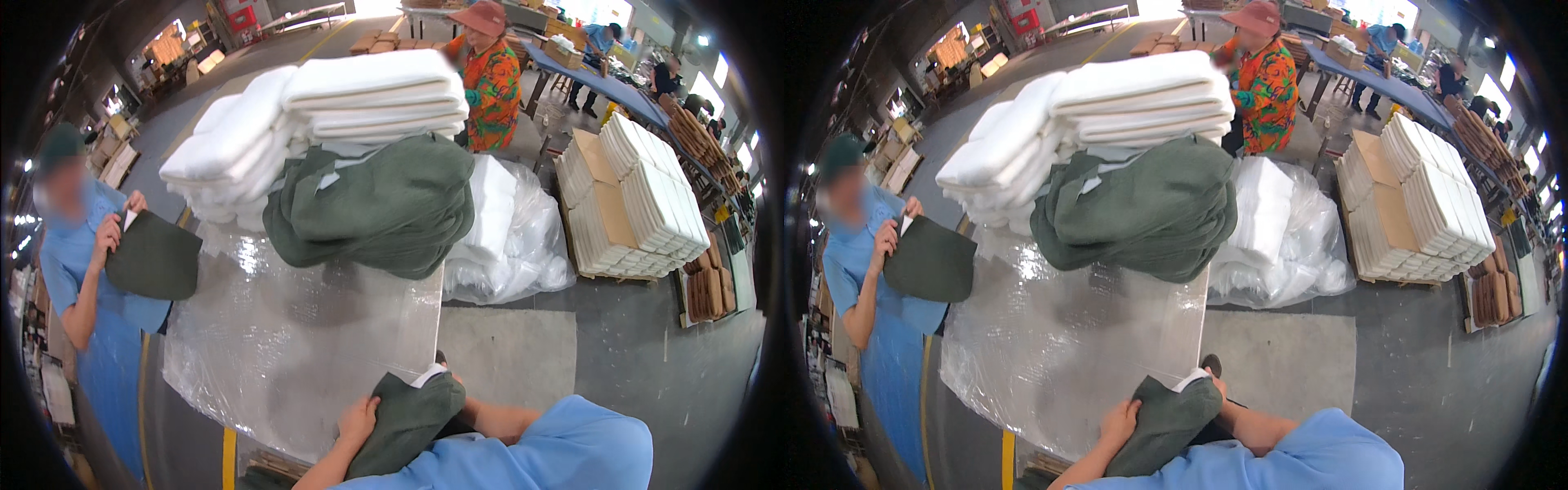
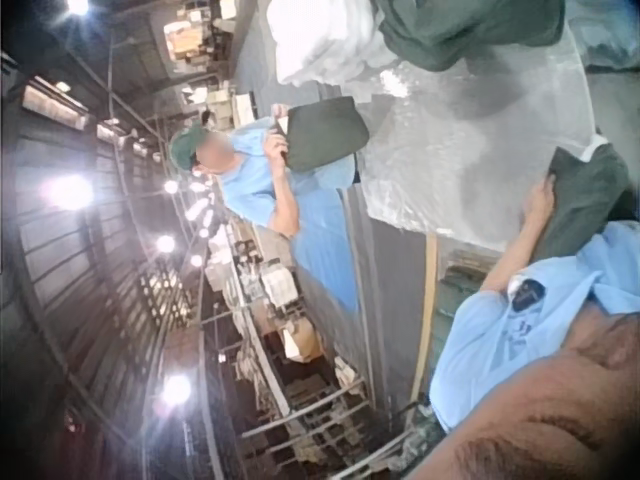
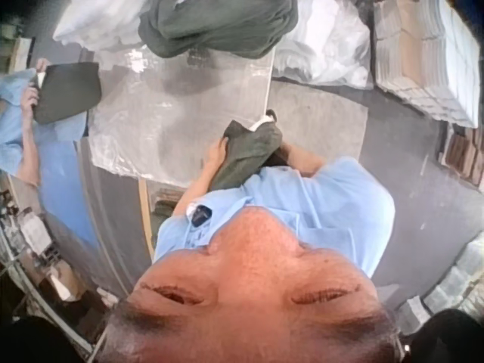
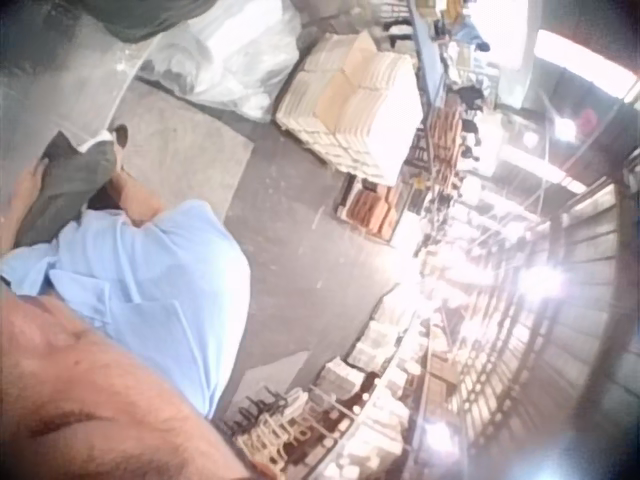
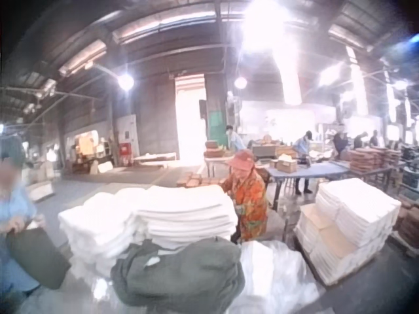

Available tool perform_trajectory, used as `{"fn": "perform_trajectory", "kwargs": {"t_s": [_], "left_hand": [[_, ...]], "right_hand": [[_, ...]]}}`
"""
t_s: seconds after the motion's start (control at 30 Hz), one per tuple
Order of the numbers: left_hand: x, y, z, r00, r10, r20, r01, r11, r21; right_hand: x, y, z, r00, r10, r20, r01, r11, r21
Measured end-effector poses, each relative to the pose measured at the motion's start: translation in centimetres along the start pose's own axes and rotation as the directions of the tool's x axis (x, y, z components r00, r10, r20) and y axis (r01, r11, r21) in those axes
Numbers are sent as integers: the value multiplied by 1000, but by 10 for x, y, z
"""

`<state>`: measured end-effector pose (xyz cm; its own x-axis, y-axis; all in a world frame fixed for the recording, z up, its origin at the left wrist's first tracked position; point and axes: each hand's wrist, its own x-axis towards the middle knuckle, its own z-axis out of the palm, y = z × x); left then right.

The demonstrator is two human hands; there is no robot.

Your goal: The person inserts white foam inserts into green fabric covers, folds and smooths the edges, and stacks the finished items on a pallet. A coworker performs similar actions across the table.

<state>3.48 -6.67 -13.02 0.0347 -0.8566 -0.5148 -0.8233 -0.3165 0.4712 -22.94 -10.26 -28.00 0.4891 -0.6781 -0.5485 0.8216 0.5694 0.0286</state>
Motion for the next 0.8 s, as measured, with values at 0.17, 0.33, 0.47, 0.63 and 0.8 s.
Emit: {"fn": "perform_trajectory", "kwargs": {"t_s": [0.17,0.33,0.47,0.63,0.8], "left_hand": [[5,-25,1,995,31,96,-22,995,-97],[-30,-48,-17,993,-55,102,72,981,-178],[-39,-49,4,979,-147,-140,122,977,-172],[-45,-74,-6,985,-169,-34,150,939,-309],[-90,-109,-14,991,-118,-63,101,969,-225]], "right_hand": [[-29,-7,31,994,-10,-111,-19,967,-255],[-45,-10,28,983,23,-183,-77,953,-292],[-47,-15,38,972,48,-231,-122,940,-317],[-43,-21,47,965,68,-254,-158,923,-351],[-44,-23,54,957,86,-278,-193,903,-385]]}}
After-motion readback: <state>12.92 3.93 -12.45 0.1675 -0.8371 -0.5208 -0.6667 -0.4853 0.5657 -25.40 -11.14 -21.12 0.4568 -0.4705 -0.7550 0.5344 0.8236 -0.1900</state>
